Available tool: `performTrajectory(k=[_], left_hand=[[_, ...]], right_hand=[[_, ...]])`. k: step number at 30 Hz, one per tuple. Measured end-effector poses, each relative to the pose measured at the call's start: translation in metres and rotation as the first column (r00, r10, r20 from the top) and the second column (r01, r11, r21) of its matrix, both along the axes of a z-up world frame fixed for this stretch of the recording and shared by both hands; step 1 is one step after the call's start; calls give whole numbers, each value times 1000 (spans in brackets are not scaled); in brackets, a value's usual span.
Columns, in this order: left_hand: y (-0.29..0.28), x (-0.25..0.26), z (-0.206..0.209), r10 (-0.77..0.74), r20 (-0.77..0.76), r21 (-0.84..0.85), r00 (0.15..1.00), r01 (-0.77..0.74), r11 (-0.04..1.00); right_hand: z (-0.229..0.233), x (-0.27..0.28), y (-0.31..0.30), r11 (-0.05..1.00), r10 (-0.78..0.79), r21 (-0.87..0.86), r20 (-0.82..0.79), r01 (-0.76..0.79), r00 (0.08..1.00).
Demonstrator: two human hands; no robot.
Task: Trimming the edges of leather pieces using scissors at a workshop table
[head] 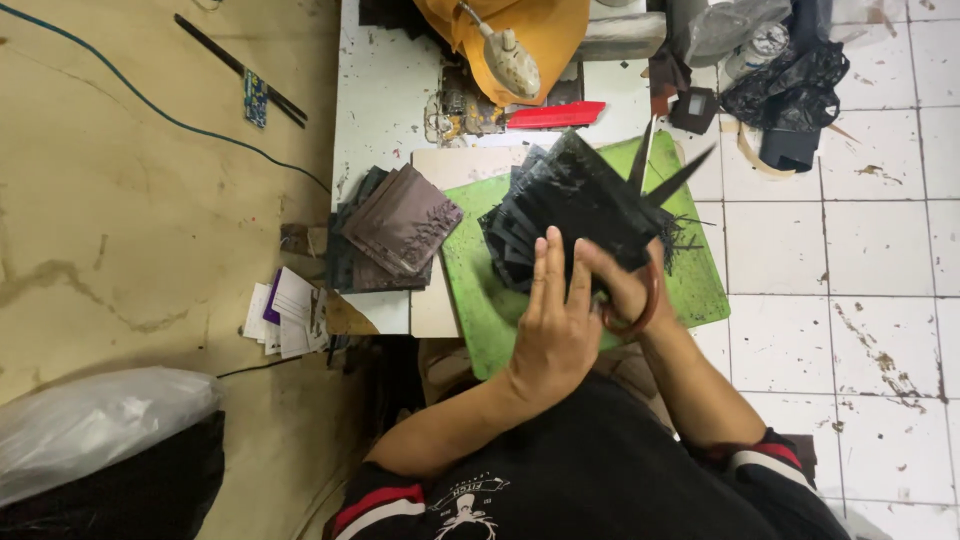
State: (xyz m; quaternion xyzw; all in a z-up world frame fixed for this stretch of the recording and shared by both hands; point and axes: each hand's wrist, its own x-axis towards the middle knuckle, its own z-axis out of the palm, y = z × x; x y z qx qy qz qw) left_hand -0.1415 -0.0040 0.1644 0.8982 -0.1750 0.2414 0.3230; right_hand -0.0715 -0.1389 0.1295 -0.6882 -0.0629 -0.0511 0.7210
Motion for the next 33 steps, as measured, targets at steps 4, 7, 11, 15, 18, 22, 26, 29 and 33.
performTrajectory(k=[4,7,11,15,18,22,26,29,33], left_hand=[[30,20,3,-241,-105,-205,965,216,955],[65,45,-6,-86,-78,-383,993,50,922],[102,74,-68,-201,-366,-645,909,-92,759],[82,70,-49,-519,-419,-896,745,-248,368],[83,68,-29,-450,-380,-896,808,-202,396],[93,65,-17,-358,-371,-840,857,-145,523],[98,66,-23,-286,-454,-711,844,-150,687],[95,64,-26,-219,-579,-526,786,-154,836],[101,63,-33,-94,-603,-299,792,-115,947]], right_hand=[[-7,16,-11,998,-56,-7,-110,55,992],[-1,28,-13,996,4,93,-190,14,982],[8,34,-5,971,78,237,-357,10,931],[15,46,4,976,180,178,-352,-123,918],[25,53,5,966,250,31,-379,-257,891],[18,59,4,971,234,47,-349,-233,907],[11,56,1,967,181,-113,-335,-230,925],[3,50,-11,937,95,-295,-307,-189,947],[23,45,-14,727,-65,-662,-330,-182,942]])
